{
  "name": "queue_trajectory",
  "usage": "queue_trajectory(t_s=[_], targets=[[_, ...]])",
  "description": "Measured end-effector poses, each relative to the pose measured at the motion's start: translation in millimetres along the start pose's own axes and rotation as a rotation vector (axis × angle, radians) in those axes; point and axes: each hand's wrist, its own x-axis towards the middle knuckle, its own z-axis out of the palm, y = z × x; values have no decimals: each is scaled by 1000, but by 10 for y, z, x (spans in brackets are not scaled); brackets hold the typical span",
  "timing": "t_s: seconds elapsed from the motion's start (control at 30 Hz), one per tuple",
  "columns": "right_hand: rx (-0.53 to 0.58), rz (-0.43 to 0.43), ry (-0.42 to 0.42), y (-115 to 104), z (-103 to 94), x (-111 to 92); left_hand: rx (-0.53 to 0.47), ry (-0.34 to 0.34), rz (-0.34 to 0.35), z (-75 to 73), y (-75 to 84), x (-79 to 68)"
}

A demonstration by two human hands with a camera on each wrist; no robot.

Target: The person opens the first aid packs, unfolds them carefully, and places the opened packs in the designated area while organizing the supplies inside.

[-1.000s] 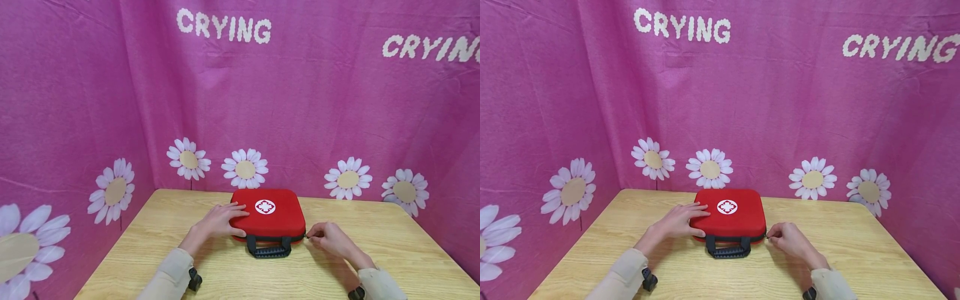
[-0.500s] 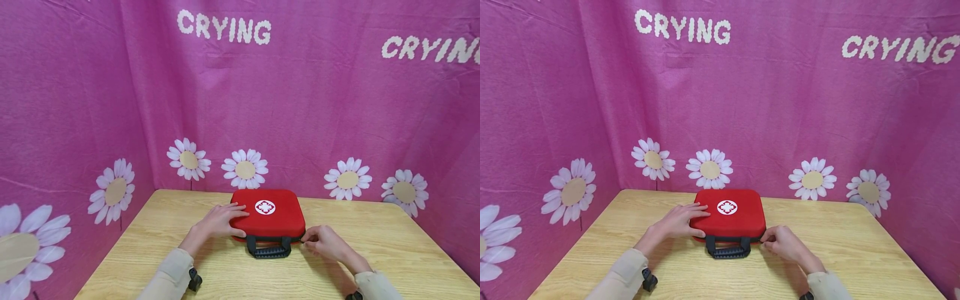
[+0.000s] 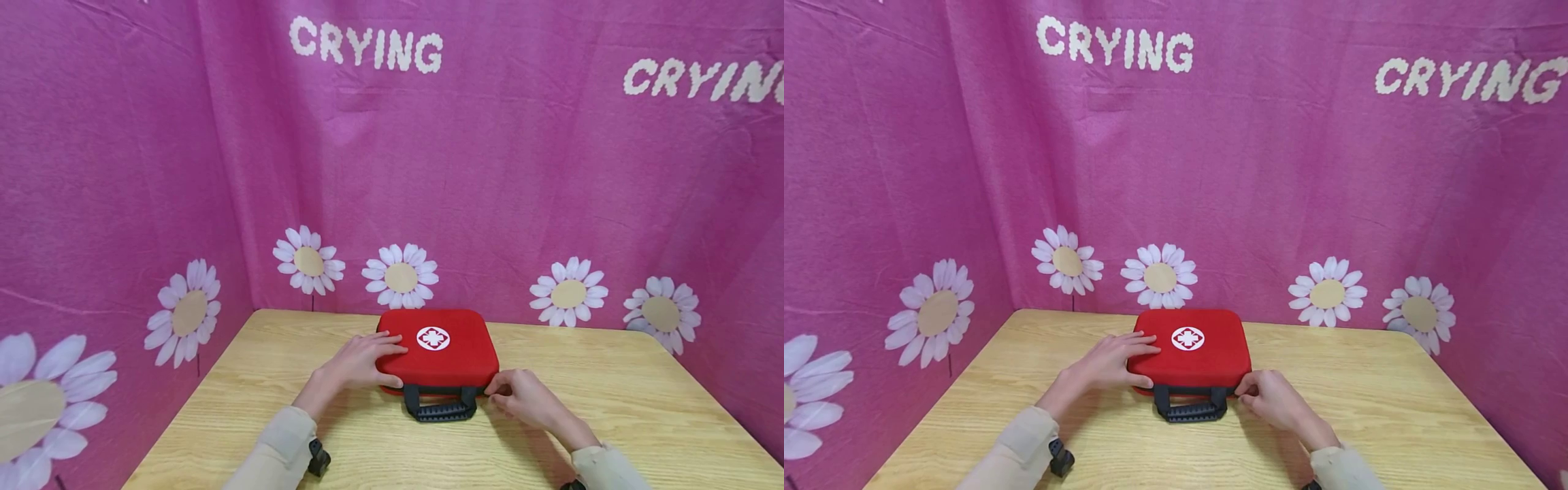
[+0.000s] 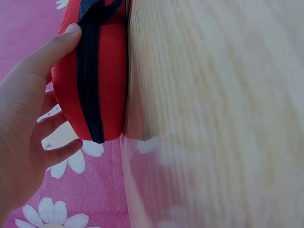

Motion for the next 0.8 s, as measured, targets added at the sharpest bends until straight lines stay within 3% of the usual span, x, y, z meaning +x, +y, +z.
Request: queue_trajectory(t_s=[0.23, 0.47, 0.63, 0.8], targets=[[-74, 77, 65, 116, -30, 59, -3, 10, 25, -13, 50, -15], [-116, 90, 115, 255, -79, 176, -60, -43, 106, -190, 0, -8], [-98, 130, 145, 327, -106, 238, -124, -95, 83, -238, -69, 29], [-34, 189, 131, 373, -109, 319, -101, -127, 61, -193, -121, 46]])
